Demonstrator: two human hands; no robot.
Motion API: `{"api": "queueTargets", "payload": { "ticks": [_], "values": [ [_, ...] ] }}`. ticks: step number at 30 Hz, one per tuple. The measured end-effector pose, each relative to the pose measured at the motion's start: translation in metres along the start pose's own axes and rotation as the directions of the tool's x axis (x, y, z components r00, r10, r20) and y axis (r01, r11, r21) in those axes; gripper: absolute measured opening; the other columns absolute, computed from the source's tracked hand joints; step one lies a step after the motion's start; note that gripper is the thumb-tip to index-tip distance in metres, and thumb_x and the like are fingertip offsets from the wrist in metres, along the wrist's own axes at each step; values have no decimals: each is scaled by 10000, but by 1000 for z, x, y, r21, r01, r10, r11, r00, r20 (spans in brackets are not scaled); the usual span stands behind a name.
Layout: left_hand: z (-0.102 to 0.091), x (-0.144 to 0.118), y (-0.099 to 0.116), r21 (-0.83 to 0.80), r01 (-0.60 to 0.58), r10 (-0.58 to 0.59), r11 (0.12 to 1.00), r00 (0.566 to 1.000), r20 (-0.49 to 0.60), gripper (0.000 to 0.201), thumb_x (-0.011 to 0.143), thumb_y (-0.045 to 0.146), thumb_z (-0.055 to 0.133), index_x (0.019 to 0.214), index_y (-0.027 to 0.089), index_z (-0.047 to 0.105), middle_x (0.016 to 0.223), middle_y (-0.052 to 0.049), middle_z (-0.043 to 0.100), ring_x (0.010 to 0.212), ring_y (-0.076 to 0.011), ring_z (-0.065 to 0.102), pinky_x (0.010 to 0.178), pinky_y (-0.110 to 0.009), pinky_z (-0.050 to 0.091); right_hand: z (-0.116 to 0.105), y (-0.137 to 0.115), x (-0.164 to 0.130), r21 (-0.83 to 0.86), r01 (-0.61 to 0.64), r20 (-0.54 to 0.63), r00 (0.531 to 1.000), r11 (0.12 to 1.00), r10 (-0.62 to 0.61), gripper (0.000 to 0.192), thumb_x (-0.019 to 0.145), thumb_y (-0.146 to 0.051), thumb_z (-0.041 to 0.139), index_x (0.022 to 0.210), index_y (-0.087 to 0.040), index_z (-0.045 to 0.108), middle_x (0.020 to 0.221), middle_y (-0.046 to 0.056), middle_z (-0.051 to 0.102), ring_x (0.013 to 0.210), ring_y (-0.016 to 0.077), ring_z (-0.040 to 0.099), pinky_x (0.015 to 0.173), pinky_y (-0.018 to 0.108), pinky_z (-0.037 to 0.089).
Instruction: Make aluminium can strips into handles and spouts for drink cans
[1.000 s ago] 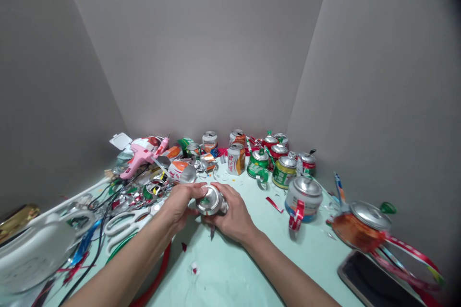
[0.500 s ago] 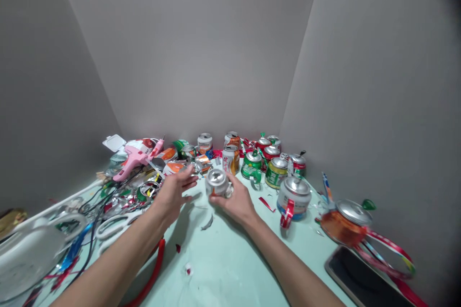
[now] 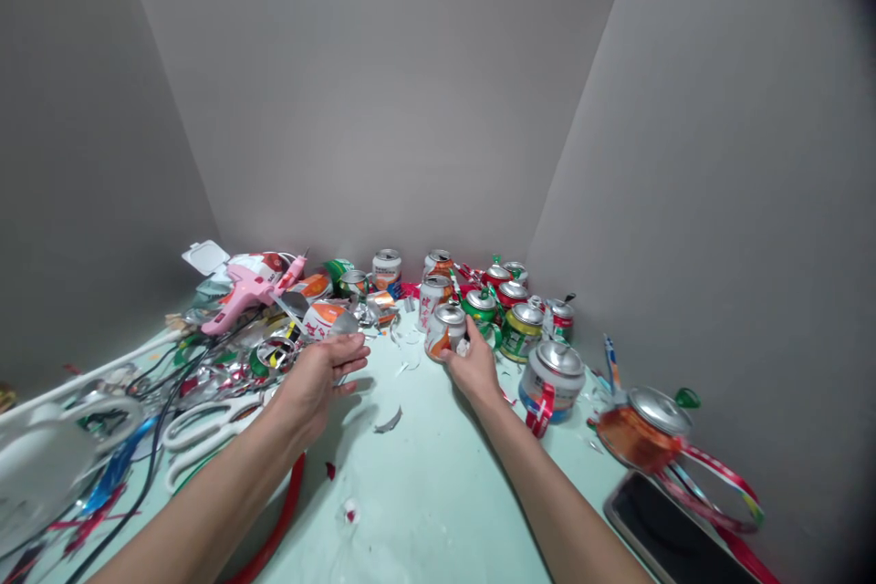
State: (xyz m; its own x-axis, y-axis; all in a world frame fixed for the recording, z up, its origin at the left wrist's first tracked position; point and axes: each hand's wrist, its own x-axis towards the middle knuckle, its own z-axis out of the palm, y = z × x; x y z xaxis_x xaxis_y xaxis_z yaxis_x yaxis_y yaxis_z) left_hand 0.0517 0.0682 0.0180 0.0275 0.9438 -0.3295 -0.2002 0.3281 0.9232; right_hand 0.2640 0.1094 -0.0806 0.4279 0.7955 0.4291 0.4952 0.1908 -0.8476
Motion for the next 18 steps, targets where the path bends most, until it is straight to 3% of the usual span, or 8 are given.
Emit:
{"api": "queueTargets", "payload": {
  "ticks": [5,9,12,14,15,16,18],
  "values": [
    [0,-2,-2,61,-65,65,996,998,9,318,632,283,678,917,152,627,990,-103,648,990,-263,569,721,-343,415,0,-10,-9,-9,2,-114,994,1000,-3,721,595,-172,578,1285,-171,367,1200,160,490,1155,323,453,964,502,341],
    [3,-22,-6,124,-171,173,977,985,-2,289,565,153,699,850,157,650,851,-46,657,902,-225,573,761,-313,391,-6,-44,-33,-54,-22,-210,978,998,10,646,675,-205,545,1279,-139,326,1256,207,373,1210,320,375,1004,487,290],
    [7,-45,-11,229,-294,291,928,956,48,209,564,85,685,763,148,671,740,-28,658,770,-197,582,732,-293,395,-10,-72,-52,-13,59,-225,973,998,-61,580,701,-232,546,1244,-197,346,1260,139,386,1220,249,371,1028,417,283],
    [9,-57,-14,327,-334,320,884,942,99,141,586,75,676,707,147,681,684,-26,650,680,-181,567,678,-283,386,-13,-84,-61,220,30,-119,993,975,-4,509,683,-275,569,1163,-226,406,1199,84,457,1141,222,446,987,406,342],
    [9,-60,-16,367,-344,326,865,939,111,126,587,70,675,684,150,683,659,-23,644,647,-176,557,657,-278,379,-14,-87,-64,402,-108,-13,992,909,123,458,669,-273,564,1105,-227,433,1105,60,507,1059,210,503,930,398,399],
    [8,-62,-18,399,-343,325,850,939,115,127,583,65,675,671,156,685,643,-18,640,622,-171,546,639,-273,370,-15,-89,-66,540,-269,140,963,798,230,395,654,-250,539,1039,-222,454,996,39,542,953,198,552,864,397,446],
    [5,-63,-22,472,-335,313,815,941,127,133,578,60,662,650,170,685,600,-7,625,564,-161,518,594,-265,349,-18,-89,-70,640,-486,364,874,595,323,328,594,-186,501,920,-212,471,814,4,554,775,173,589,744,379,500]
  ]
}}
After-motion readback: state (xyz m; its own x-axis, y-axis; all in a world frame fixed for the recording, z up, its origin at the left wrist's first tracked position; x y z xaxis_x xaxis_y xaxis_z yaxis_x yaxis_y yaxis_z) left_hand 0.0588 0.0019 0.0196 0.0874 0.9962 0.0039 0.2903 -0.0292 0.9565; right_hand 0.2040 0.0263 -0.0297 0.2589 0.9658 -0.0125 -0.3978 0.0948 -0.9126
